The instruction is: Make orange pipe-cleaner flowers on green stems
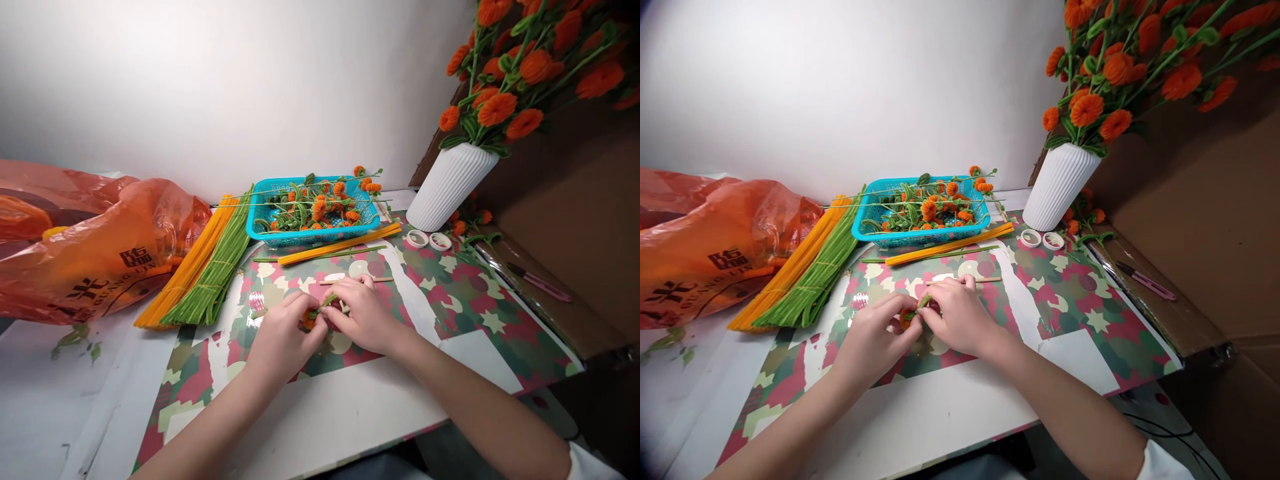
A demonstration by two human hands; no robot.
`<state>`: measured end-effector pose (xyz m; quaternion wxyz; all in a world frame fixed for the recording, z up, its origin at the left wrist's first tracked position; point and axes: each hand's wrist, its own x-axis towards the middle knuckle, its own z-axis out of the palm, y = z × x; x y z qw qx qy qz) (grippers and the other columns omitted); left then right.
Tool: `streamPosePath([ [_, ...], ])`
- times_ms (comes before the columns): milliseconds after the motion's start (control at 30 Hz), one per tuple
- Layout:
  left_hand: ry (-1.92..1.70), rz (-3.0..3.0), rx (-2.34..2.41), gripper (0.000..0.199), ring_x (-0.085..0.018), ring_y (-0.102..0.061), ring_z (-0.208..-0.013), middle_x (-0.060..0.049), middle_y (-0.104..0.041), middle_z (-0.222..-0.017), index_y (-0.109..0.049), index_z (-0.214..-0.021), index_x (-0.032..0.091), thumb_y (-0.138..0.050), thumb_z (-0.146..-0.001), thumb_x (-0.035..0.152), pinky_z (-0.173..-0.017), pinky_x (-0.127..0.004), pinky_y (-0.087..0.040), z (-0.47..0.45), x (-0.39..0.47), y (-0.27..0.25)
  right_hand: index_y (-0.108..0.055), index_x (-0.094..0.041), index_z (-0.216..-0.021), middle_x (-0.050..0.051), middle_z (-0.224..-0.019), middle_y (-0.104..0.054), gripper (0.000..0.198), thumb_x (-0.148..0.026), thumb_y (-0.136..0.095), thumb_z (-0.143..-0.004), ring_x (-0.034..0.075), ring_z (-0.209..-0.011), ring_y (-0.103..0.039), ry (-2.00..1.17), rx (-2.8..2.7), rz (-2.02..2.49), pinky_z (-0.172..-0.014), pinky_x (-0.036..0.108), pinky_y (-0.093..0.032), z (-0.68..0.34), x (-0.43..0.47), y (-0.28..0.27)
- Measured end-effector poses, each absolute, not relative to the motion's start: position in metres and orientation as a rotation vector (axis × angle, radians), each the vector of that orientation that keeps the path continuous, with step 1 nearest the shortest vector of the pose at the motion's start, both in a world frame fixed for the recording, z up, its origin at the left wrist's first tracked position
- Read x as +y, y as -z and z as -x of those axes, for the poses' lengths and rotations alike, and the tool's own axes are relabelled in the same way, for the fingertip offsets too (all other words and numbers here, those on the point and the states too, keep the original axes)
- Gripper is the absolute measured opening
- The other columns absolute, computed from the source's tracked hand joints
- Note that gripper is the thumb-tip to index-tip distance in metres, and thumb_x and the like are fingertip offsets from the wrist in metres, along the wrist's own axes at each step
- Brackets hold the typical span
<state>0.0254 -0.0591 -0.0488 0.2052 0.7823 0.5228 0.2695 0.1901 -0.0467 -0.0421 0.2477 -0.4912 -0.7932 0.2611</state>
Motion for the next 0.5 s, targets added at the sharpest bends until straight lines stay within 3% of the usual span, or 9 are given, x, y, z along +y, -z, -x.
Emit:
streamPosePath([
  [300, -0.654, -2.299, 1.65, 0.014, -0.016, -0.055, -0.055, -0.003, -0.069, -0.079, -0.062, -0.08, 0.022, -0.052, -0.082, 0.031, -0.049, -0.025, -0.034, -0.0296, -0.0628, 0.0506, -0.062, -0.021, -0.079, 0.0, -0.076, -0.067, 0.012, -0.017, -0.054, -0.086, 0.019, -0.086, -0.06, -0.75, -2.108, 1.398, -0.083, 0.038, -0.029, -0.1885, -0.0466, 0.0416],
  [500, -0.747, -2.171, 1.513, 0.015, -0.017, -0.058, -0.06, -0.004, -0.07, -0.08, -0.065, -0.08, 0.022, -0.051, -0.083, 0.026, -0.055, -0.026, -0.04, -0.0282, -0.0596, 0.0472, -0.063, -0.021, -0.079, 0.0, -0.08, -0.068, 0.009, -0.02, -0.058, -0.087, 0.019, -0.087, -0.06, -0.773, -2.108, 1.39, -0.087, 0.039, -0.029, -0.1914, -0.0459, 0.0423],
])
